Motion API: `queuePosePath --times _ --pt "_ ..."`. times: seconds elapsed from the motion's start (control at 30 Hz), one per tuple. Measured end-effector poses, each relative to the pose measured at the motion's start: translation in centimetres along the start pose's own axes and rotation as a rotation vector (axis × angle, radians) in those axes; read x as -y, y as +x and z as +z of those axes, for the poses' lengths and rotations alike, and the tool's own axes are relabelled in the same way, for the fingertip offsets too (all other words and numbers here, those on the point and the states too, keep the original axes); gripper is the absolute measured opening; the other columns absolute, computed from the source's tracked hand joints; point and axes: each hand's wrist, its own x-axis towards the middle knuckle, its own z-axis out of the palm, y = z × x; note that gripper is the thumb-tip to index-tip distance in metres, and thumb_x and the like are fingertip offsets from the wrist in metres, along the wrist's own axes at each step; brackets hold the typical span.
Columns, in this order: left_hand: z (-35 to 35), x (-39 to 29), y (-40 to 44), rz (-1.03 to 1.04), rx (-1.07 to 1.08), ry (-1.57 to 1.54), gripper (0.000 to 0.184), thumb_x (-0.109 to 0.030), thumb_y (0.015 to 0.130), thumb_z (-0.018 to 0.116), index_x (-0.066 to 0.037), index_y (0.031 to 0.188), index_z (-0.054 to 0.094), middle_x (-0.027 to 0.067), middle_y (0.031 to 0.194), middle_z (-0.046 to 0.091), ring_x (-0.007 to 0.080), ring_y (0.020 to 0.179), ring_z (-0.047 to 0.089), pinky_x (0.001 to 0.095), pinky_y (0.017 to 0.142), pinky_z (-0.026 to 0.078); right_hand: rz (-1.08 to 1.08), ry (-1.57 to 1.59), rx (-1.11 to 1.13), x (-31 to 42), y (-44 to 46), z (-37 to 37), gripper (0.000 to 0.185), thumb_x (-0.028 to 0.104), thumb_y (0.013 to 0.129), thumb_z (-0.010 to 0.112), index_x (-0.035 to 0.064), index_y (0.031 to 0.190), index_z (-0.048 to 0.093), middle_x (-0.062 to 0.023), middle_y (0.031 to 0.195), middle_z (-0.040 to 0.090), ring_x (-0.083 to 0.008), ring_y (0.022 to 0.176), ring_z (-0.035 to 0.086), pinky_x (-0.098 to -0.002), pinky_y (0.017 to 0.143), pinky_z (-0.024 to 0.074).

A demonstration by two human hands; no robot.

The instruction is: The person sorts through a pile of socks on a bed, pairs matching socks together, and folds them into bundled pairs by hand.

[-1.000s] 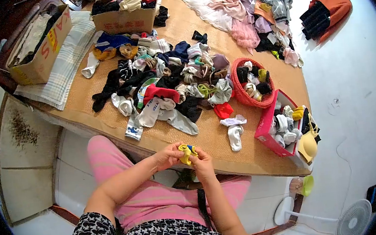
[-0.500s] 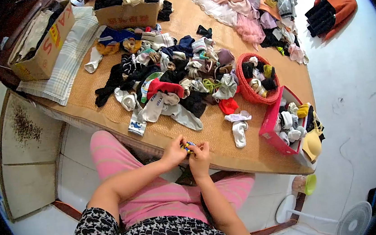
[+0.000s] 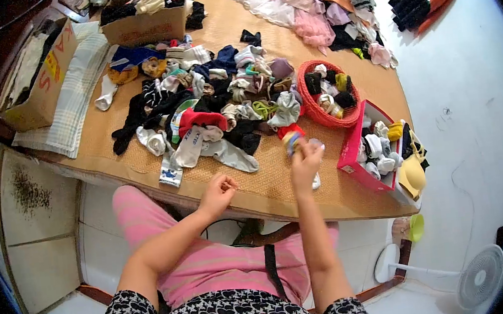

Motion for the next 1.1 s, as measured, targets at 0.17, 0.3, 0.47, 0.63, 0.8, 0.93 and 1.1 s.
queuePosePath --times 0.17,0.3,0.47,0.63,0.8,0.93,1.1 --pt "-0.3 0.7 1.0 0.004 -0.018 -0.023 0.006 -0.003 0.077 0.055 -0.002 0.083 0.056 0.0082 0.087 0.052 0.0168 0.067 0.057 0.0284 0.061 0.046 0.159 0.129 -0.126 -2.0 10.1 -1.4 0.042 -0.002 0.082 0.051 0.0032 0.124 0.051 -0.0119 0.114 0.039 -0.02 0.094 0.056 -0.0304 0.084 0.0463" --pt "-1.9 -0.9 2.0 0.049 -0.098 -0.048 0.007 0.0 0.078 0.056 -0.001 0.084 0.055 0.0053 0.085 0.051 0.0137 0.072 0.055 0.0259 0.063 0.045 0.051 0.074 0.045 -0.4 7.7 2.4 0.038 -0.001 0.079 0.055 0.0013 0.117 0.053 -0.0146 0.114 0.041 -0.0226 0.096 0.055 -0.0319 0.082 0.046" --pt "-8.2 -2.1 7.3 0.216 -0.506 -0.02 0.009 0.001 0.081 0.056 -0.003 0.088 0.057 0.0059 0.08 0.057 0.015 0.065 0.056 0.0256 0.057 0.045 -0.092 -0.164 0.368 0.1 -1.0 9.3 0.049 0.011 0.076 0.061 0.0041 0.123 0.048 -0.0228 0.128 0.037 -0.0394 0.117 0.037 -0.045 0.101 0.0297" --pt "-18.2 -3.9 17.5 0.386 -0.766 0.423 0.017 0.001 0.081 0.055 -0.003 0.098 0.056 0.0071 0.089 0.056 0.0159 0.075 0.058 0.0277 0.068 0.047 -0.047 -0.37 0.393 0.3 -3.6 10.8 0.047 0.018 0.08 0.054 0.0059 0.125 0.047 -0.0195 0.131 0.039 -0.0387 0.12 0.036 -0.0483 0.102 0.027" --pt "-23.9 -1.7 26.9 0.38 -0.682 1.19 0.051 0.005 0.073 0.054 -0.016 0.119 0.051 0.0122 0.109 0.05 0.033 0.102 0.049 0.0402 0.085 0.044 -0.044 -0.277 0.352 -0.6 -3.4 11.2 0.044 0.015 0.077 0.055 0.0052 0.12 0.051 -0.0195 0.127 0.043 -0.0388 0.116 0.039 -0.0484 0.1 0.029" --pt "-27.6 2.6 30.4 -0.162 -0.521 0.922 0.019 -0.014 0.076 0.058 -0.018 0.09 0.069 0.0065 0.105 0.056 0.0304 0.101 0.05 0.04 0.083 0.045 -0.029 -0.267 0.326 -0.8 -3.7 11.3 0.043 0.01 0.074 0.054 0.0046 0.116 0.053 -0.0192 0.124 0.045 -0.0384 0.113 0.041 -0.0479 0.097 0.0318" --pt "-30.6 4.0 29.8 0.092 -0.867 1.207 0.019 -0.013 0.071 0.061 -0.009 0.087 0.069 0.0137 0.125 0.048 0.0345 0.119 0.038 0.0426 0.098 0.035 -0.011 -0.237 0.334 -1.1 -3.8 11.5 0.041 0.009 0.074 0.053 0.0035 0.114 0.053 -0.0188 0.118 0.048 -0.0385 0.112 0.042 -0.0479 0.097 0.0326"
